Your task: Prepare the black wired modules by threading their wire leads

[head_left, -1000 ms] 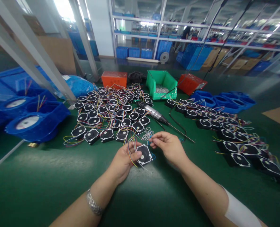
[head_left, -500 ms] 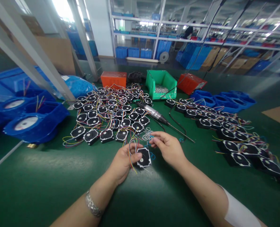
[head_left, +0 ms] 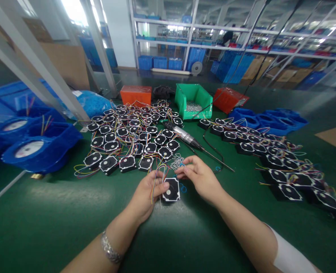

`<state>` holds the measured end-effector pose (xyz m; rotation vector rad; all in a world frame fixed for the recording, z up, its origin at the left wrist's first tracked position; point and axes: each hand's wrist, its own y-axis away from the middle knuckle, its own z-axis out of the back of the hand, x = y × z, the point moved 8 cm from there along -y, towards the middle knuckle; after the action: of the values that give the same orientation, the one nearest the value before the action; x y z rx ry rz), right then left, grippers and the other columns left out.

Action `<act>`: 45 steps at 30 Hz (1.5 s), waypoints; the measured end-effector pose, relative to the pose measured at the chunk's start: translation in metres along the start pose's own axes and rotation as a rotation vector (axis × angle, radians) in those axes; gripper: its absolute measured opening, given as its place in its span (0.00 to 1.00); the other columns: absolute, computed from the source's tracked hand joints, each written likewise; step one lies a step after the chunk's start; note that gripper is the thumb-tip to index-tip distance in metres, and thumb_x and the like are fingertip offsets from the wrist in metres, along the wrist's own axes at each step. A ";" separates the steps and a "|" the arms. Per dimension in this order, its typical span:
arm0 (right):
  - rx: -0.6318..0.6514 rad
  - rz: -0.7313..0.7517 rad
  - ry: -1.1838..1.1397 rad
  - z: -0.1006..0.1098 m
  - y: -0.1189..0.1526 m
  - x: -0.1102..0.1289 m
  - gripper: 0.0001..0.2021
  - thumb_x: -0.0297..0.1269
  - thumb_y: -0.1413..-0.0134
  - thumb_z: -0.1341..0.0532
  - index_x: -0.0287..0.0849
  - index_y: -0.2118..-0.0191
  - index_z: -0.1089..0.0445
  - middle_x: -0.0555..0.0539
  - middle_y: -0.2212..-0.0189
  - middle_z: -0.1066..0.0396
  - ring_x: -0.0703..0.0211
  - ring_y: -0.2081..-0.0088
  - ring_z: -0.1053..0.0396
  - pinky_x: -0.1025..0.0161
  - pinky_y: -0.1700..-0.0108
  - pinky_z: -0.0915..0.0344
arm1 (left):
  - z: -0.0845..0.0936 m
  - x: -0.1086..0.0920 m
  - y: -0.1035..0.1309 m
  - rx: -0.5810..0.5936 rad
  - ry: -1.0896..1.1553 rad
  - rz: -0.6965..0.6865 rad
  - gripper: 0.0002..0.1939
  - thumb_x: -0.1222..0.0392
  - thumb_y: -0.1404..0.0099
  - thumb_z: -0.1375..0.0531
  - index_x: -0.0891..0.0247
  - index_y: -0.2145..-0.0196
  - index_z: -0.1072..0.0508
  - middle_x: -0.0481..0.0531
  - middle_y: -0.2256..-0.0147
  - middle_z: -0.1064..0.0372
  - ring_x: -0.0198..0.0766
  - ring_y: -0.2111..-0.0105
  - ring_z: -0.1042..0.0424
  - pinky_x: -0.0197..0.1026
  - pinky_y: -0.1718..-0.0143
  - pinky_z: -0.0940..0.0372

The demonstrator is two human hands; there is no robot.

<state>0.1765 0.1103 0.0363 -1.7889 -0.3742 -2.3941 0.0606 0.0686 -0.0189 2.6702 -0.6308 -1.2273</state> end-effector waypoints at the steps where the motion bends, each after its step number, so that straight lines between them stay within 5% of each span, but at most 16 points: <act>1: 0.004 0.029 0.000 -0.001 0.001 0.003 0.07 0.36 0.50 0.48 0.39 0.66 0.45 0.47 0.70 0.31 0.61 0.69 0.33 0.60 0.63 0.37 | 0.000 0.000 0.000 0.005 0.000 0.003 0.17 0.63 0.52 0.36 0.64 0.67 0.41 0.44 0.77 0.36 0.28 0.78 0.36 0.31 0.75 0.42; 11: -0.055 0.015 -0.001 0.004 0.001 0.005 0.09 0.36 0.64 0.38 0.37 0.74 0.34 0.51 0.78 0.35 0.64 0.75 0.39 0.67 0.71 0.42 | -0.001 -0.001 0.001 0.018 0.005 0.001 0.17 0.64 0.52 0.37 0.64 0.68 0.41 0.44 0.77 0.36 0.27 0.77 0.36 0.31 0.74 0.42; 19: -0.020 0.144 0.254 -0.004 0.007 0.021 0.01 0.27 0.58 0.40 0.38 0.75 0.31 0.52 0.77 0.33 0.65 0.73 0.36 0.68 0.68 0.41 | -0.001 -0.001 0.001 0.008 0.007 -0.010 0.17 0.63 0.52 0.36 0.65 0.68 0.41 0.44 0.77 0.36 0.27 0.78 0.36 0.31 0.74 0.43; 30: 0.051 0.682 0.541 -0.021 0.024 0.047 0.08 0.24 0.46 0.46 0.37 0.67 0.31 0.48 0.68 0.32 0.64 0.65 0.34 0.68 0.61 0.38 | 0.003 -0.001 0.000 -0.032 0.079 -0.013 0.12 0.64 0.52 0.37 0.66 0.74 0.39 0.43 0.80 0.39 0.26 0.80 0.40 0.29 0.77 0.44; 37: -0.155 0.385 0.838 -0.001 0.000 0.018 0.07 0.21 0.53 0.39 0.39 0.69 0.33 0.49 0.69 0.35 0.61 0.65 0.37 0.65 0.62 0.40 | 0.024 -0.022 -0.002 -0.251 0.295 -0.095 0.12 0.65 0.52 0.38 0.66 0.67 0.31 0.48 0.73 0.32 0.31 0.74 0.33 0.33 0.73 0.36; 45: 0.062 0.288 1.206 -0.020 -0.013 -0.004 0.05 0.26 0.52 0.38 0.41 0.67 0.32 0.48 0.68 0.37 0.57 0.63 0.40 0.64 0.65 0.45 | 0.029 -0.021 -0.001 -0.291 0.262 -0.086 0.09 0.63 0.50 0.39 0.66 0.68 0.30 0.47 0.73 0.32 0.32 0.74 0.33 0.34 0.75 0.36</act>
<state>0.1563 0.1173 0.0253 -0.1331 -0.0199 -2.6394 0.0269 0.0799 -0.0240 2.5678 -0.2777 -0.8843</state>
